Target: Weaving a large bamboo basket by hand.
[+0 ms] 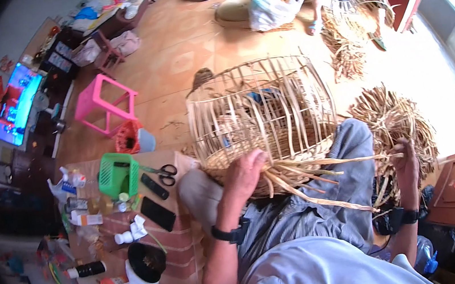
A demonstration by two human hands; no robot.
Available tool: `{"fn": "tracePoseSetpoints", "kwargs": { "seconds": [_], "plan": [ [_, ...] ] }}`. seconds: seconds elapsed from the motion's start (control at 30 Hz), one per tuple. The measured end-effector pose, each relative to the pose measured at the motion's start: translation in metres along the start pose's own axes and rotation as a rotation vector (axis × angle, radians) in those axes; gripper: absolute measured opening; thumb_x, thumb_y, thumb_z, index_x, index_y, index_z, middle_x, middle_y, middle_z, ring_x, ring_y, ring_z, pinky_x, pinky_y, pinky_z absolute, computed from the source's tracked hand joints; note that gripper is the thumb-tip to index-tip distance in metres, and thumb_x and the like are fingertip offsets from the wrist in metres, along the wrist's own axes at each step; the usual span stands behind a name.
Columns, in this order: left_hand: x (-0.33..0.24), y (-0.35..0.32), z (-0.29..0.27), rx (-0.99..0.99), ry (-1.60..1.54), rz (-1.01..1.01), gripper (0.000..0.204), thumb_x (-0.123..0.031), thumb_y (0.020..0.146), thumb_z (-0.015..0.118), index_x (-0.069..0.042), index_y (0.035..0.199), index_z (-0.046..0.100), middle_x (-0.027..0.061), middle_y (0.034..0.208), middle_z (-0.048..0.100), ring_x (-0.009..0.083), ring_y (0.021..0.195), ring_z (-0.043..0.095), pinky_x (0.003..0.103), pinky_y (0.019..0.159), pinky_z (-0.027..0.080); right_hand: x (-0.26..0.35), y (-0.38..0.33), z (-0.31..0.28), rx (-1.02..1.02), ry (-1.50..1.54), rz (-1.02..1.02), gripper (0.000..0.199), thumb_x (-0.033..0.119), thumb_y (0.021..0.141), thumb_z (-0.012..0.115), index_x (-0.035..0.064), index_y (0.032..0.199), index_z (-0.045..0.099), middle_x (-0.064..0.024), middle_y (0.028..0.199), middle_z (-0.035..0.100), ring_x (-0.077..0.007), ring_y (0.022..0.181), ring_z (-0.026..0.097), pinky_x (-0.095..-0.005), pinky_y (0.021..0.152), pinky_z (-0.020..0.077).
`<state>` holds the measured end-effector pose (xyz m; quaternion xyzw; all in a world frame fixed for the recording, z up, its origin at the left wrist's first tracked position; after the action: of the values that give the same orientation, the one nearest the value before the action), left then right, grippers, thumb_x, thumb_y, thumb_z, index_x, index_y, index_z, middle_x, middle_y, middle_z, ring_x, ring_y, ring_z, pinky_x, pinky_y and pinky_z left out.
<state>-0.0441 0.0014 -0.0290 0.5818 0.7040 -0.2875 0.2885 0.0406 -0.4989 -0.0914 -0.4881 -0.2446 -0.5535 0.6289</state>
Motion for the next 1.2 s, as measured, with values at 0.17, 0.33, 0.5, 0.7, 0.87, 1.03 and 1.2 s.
{"fn": "tracePoseSetpoints", "kwargs": {
  "seconds": [0.17, 0.33, 0.5, 0.7, 0.87, 1.03, 1.2],
  "plan": [
    [-0.022, -0.011, -0.034, -0.082, 0.025, 0.013, 0.019, -0.014, 0.103, 0.057, -0.010, 0.118, 0.069, 0.0130, 0.094, 0.075, 0.0275, 0.087, 0.074, 0.040, 0.078, 0.057, 0.020, -0.065, 0.027, 0.418, -1.088, 0.544, 0.055, 0.052, 0.101, 0.057, 0.0006, 0.089, 0.074, -0.0097, 0.072, 0.073, -0.0161, 0.056, 0.067, -0.0251, 0.053, 0.0497],
    [-0.046, -0.021, -0.051, -0.320, 0.144, 0.230, 0.022, -0.004, 0.097, 0.062, -0.007, 0.118, 0.069, 0.0147, 0.105, 0.074, 0.0308, 0.096, 0.072, 0.039, 0.084, 0.056, -0.006, -0.114, 0.161, 0.944, -1.013, -0.011, 0.028, 0.024, 0.093, 0.077, -0.0020, 0.103, 0.074, -0.0121, 0.090, 0.076, -0.0182, 0.081, 0.072, -0.0325, 0.075, 0.0566],
    [-0.053, -0.018, -0.023, -0.118, 0.105, 0.218, 0.027, -0.002, 0.096, 0.063, -0.003, 0.123, 0.065, 0.0162, 0.109, 0.073, 0.0322, 0.102, 0.071, 0.040, 0.087, 0.056, -0.056, -0.147, 0.270, 0.814, -1.157, -0.801, 0.035, 0.016, 0.086, 0.076, 0.0024, 0.113, 0.058, -0.0159, 0.104, 0.067, -0.0344, 0.092, 0.069, -0.0446, 0.073, 0.0572],
    [-0.034, 0.002, -0.011, -0.001, -0.125, 0.102, 0.027, -0.005, 0.096, 0.067, -0.003, 0.123, 0.062, 0.0149, 0.101, 0.072, 0.0262, 0.095, 0.071, 0.036, 0.086, 0.055, -0.099, -0.133, 0.290, 0.774, -1.375, -0.656, 0.024, 0.019, 0.091, 0.072, 0.0047, 0.100, 0.056, -0.0177, 0.091, 0.067, -0.0385, 0.083, 0.068, -0.0477, 0.070, 0.0547],
    [-0.032, 0.009, -0.005, 0.044, -0.122, 0.199, 0.015, -0.008, 0.096, 0.067, 0.000, 0.109, 0.068, 0.0143, 0.096, 0.072, 0.0235, 0.087, 0.070, 0.035, 0.080, 0.054, -0.107, -0.136, 0.282, 0.844, -1.137, -0.578, 0.019, 0.013, 0.095, 0.067, 0.0030, 0.101, 0.052, -0.0210, 0.077, 0.061, -0.0413, 0.074, 0.066, -0.0481, 0.059, 0.0515],
    [-0.031, 0.019, -0.003, 0.189, -0.129, 0.077, 0.017, -0.012, 0.093, 0.067, 0.001, 0.104, 0.070, 0.0172, 0.094, 0.072, 0.0275, 0.090, 0.070, 0.037, 0.083, 0.053, -0.108, -0.149, 0.294, 0.914, -1.243, -0.650, 0.013, 0.008, 0.093, 0.062, 0.0018, 0.098, 0.051, -0.0188, 0.081, 0.063, -0.0392, 0.070, 0.066, -0.0473, 0.058, 0.0523],
    [-0.030, 0.027, -0.002, 0.298, -0.043, 0.084, 0.022, -0.015, 0.091, 0.068, 0.002, 0.104, 0.070, 0.0186, 0.097, 0.073, 0.0303, 0.093, 0.071, 0.040, 0.085, 0.053, -0.101, -0.159, 0.312, 0.940, -1.409, -0.823, 0.012, 0.010, 0.093, 0.059, 0.0025, 0.100, 0.054, -0.0129, 0.082, 0.061, -0.0313, 0.069, 0.068, -0.0429, 0.056, 0.0546]
  ]
}}
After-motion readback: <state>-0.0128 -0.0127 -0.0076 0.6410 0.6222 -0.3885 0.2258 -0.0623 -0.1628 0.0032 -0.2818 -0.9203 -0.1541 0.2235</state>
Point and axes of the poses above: each hand's wrist, its own y-axis towards the middle knuckle, its own z-axis out of the palm, x = y × z, the point moved 5 cm from there along y, towards the middle knuckle
